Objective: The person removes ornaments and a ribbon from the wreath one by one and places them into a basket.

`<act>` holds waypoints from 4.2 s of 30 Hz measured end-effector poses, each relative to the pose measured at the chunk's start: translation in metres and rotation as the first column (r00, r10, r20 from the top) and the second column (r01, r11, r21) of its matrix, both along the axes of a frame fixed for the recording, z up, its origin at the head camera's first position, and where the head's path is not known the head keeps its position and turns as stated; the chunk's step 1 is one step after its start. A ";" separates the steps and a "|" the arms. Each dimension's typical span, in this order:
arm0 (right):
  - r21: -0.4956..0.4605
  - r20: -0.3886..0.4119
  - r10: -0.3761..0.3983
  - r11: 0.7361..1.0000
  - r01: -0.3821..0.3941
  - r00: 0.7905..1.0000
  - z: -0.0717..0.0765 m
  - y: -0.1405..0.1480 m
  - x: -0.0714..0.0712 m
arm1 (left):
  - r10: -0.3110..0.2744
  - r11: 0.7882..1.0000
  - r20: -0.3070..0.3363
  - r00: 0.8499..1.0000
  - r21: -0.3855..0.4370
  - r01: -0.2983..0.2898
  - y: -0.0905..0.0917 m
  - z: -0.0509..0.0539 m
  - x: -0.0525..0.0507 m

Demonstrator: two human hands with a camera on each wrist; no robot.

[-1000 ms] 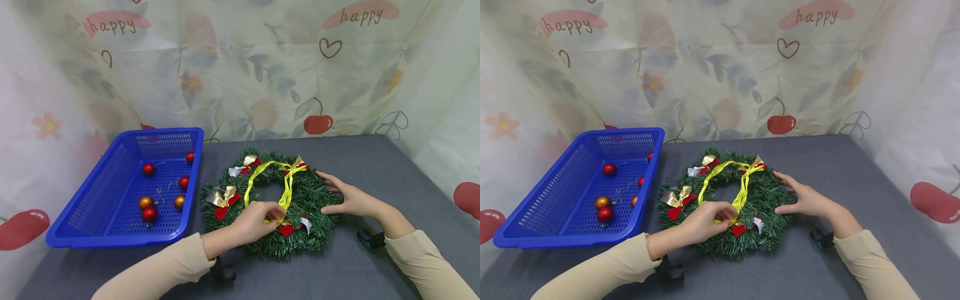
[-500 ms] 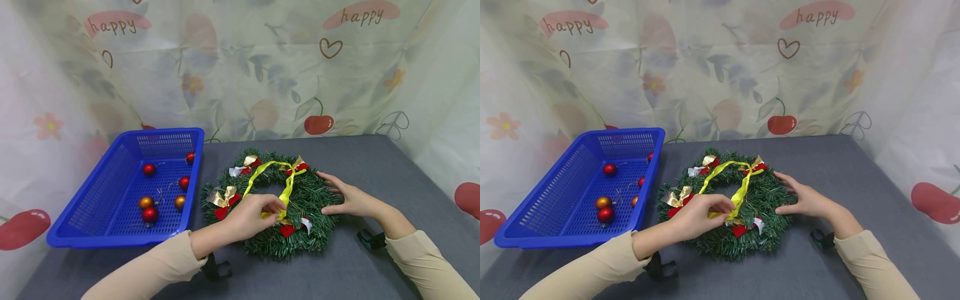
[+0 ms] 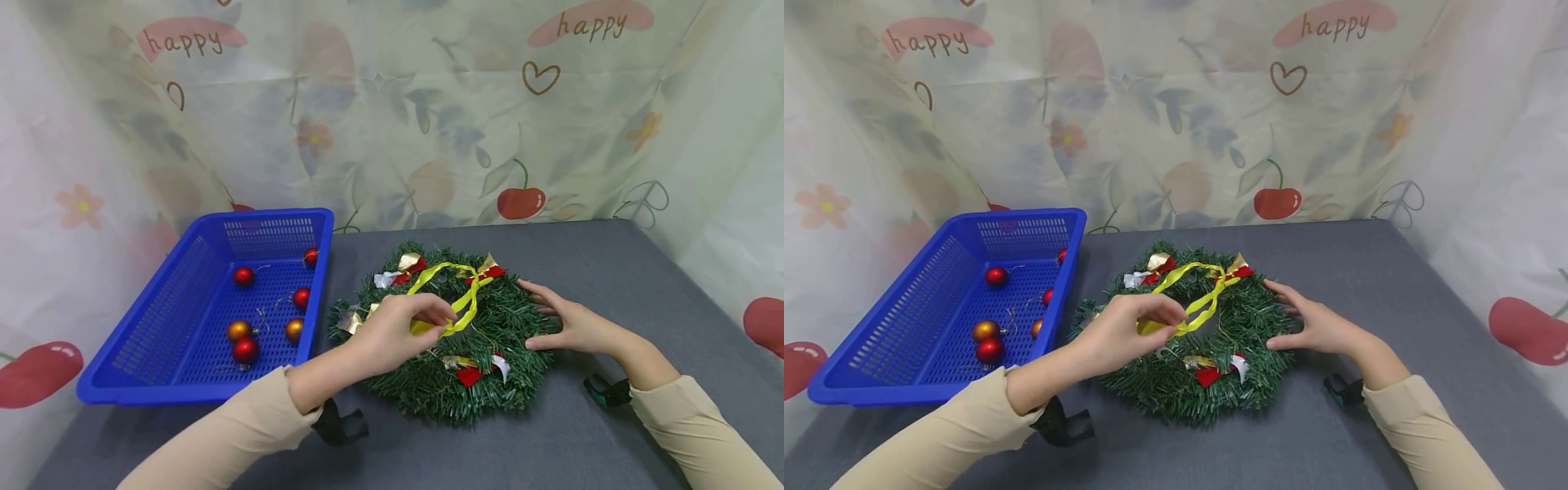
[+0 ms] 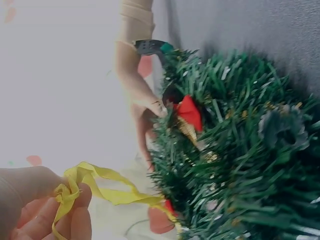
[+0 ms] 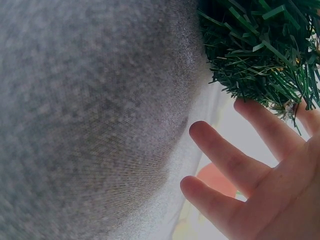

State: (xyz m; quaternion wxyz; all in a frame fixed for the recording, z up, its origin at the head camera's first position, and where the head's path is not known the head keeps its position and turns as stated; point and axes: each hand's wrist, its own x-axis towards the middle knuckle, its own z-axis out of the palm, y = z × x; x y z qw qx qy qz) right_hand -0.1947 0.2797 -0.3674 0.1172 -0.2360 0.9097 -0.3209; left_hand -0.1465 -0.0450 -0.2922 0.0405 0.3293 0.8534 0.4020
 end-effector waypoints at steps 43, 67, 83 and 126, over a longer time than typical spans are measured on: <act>0.007 0.000 -0.023 1.000 0.023 1.000 -0.006 0.000 -0.001 | 0.205 0.971 -0.056 0.977 0.134 -0.196 -0.046 0.064 -0.026; 0.016 0.014 -0.032 0.999 0.032 0.999 -0.004 0.000 -0.001 | 0.354 0.907 -0.174 0.919 0.302 -0.293 -0.073 0.103 -0.027; 0.017 0.010 -0.035 0.999 0.034 0.999 -0.006 0.001 -0.002 | 0.457 0.823 -0.228 0.860 0.476 -0.311 -0.097 0.118 -0.028; 0.006 0.009 -0.021 1.000 0.021 1.000 -0.004 0.000 -0.001 | 0.762 0.505 0.010 0.648 0.617 -0.603 -0.191 0.083 -0.064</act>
